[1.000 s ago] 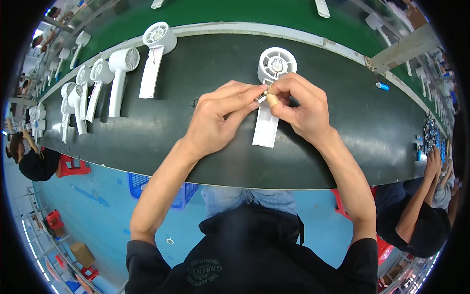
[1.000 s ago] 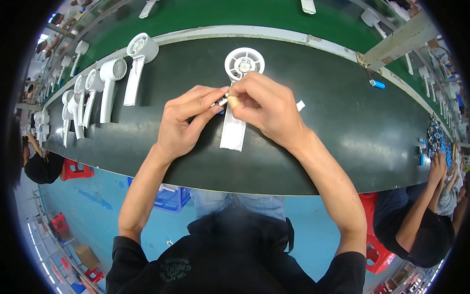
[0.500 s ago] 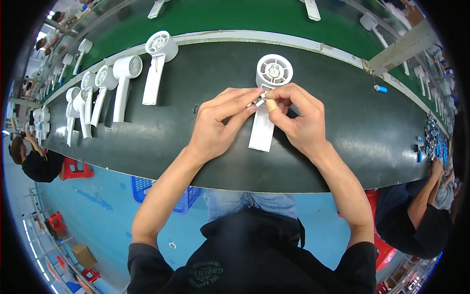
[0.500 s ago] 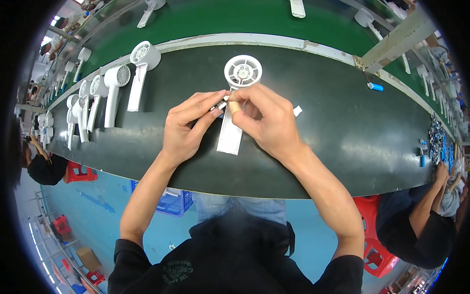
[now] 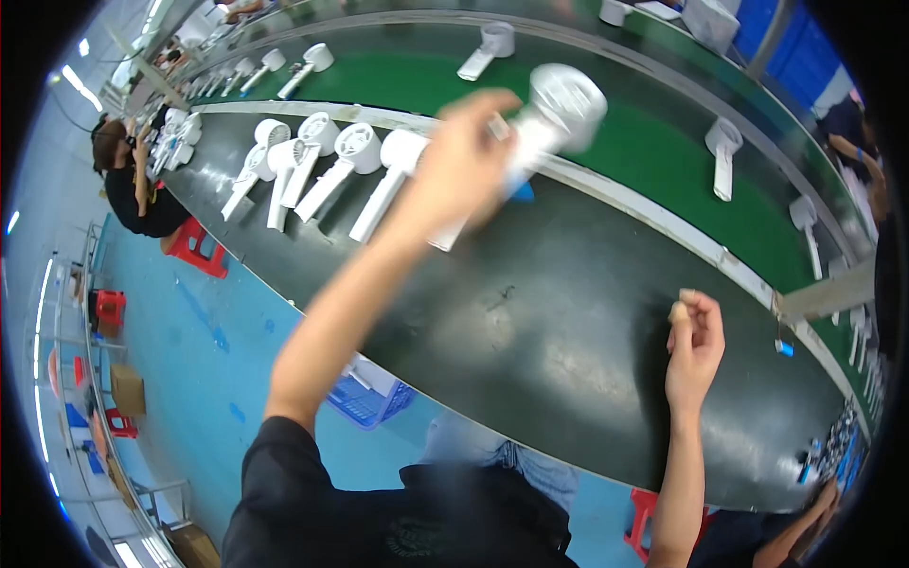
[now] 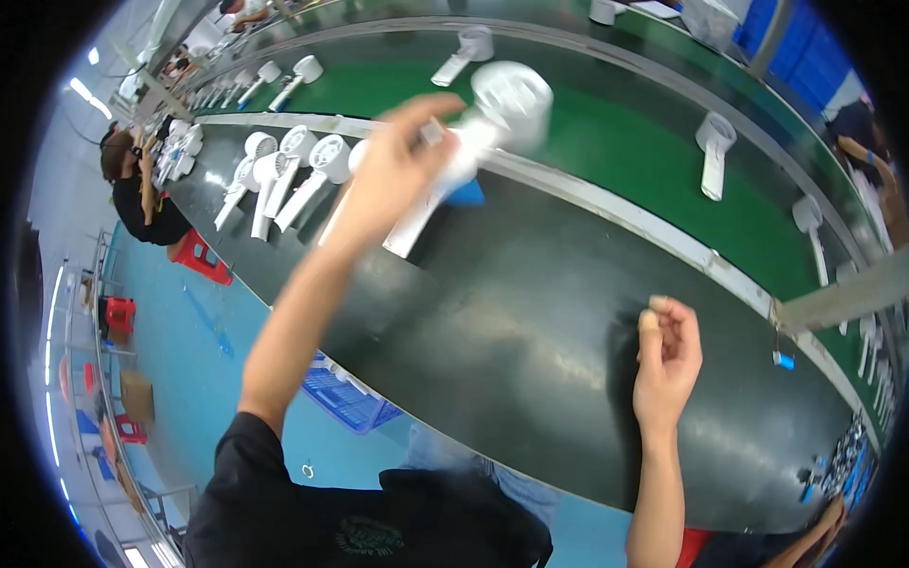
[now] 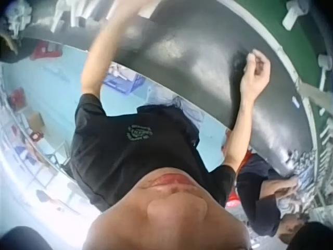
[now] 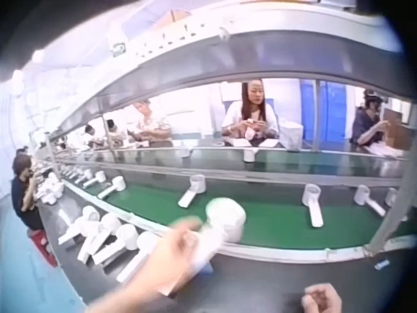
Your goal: The person assembles internal components into portable hand fan housings by hand, placing electric motors, lithium batteries, and circuit boards into the housings on a factory production line.
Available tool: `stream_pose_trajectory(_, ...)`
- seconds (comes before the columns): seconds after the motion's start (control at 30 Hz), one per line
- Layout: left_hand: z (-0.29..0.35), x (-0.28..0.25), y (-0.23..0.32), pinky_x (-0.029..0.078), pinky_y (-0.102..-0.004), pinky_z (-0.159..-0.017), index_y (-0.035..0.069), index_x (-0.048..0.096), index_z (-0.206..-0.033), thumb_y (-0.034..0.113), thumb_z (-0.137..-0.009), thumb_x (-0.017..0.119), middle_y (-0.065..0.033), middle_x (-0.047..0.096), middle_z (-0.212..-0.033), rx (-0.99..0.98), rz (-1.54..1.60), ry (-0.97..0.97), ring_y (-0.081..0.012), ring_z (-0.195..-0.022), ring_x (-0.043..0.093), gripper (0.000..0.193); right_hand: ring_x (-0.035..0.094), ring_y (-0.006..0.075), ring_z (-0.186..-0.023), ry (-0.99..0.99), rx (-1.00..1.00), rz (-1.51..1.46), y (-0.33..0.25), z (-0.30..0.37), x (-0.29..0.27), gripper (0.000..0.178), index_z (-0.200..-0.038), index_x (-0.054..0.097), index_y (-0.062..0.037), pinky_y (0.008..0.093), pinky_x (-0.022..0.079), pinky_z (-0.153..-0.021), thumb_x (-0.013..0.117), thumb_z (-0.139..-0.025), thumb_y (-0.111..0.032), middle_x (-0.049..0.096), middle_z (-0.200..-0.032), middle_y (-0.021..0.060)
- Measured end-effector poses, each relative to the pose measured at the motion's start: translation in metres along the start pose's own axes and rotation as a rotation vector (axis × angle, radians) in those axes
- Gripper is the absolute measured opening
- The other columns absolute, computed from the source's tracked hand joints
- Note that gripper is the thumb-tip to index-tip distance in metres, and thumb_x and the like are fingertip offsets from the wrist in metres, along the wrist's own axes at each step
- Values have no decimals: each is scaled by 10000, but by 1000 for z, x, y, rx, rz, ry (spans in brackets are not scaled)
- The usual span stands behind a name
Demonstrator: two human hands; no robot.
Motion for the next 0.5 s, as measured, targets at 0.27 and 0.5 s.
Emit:
stream_pose_trajectory(0.27, -200, -134, -238, 505, -454, -936, 109, 723, -1123, 188, -872, 592, -189, 716, -1082, 45, -545, 279, -405, -1060, 658, 294, 452, 1, -674, -149, 126, 107, -1, 2, 15, 133, -1084, 605, -14, 171, 352, -591, 633, -959, -49, 562, -835, -49)
stream_pose_trajectory(0.5, -211, -148, -338, 506, -385, -902, 230, 703, -1217, 235, -842, 684, -91, 734, -1100, -157, -400, 7, -292, -1056, 678, 375, 460, 3, -629, -123, 170, 146, 1, 0, 20, 81, -1029, 618, -12, 177, 354, -551, 622, -949, -26, 557, -766, -51)
Point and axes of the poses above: each hand's wrist, its own z-axis away from the middle knuckle, its own x-axis out of the palm, y = z × x, the point moved 2 cm from there along -z, towards the middle knuckle
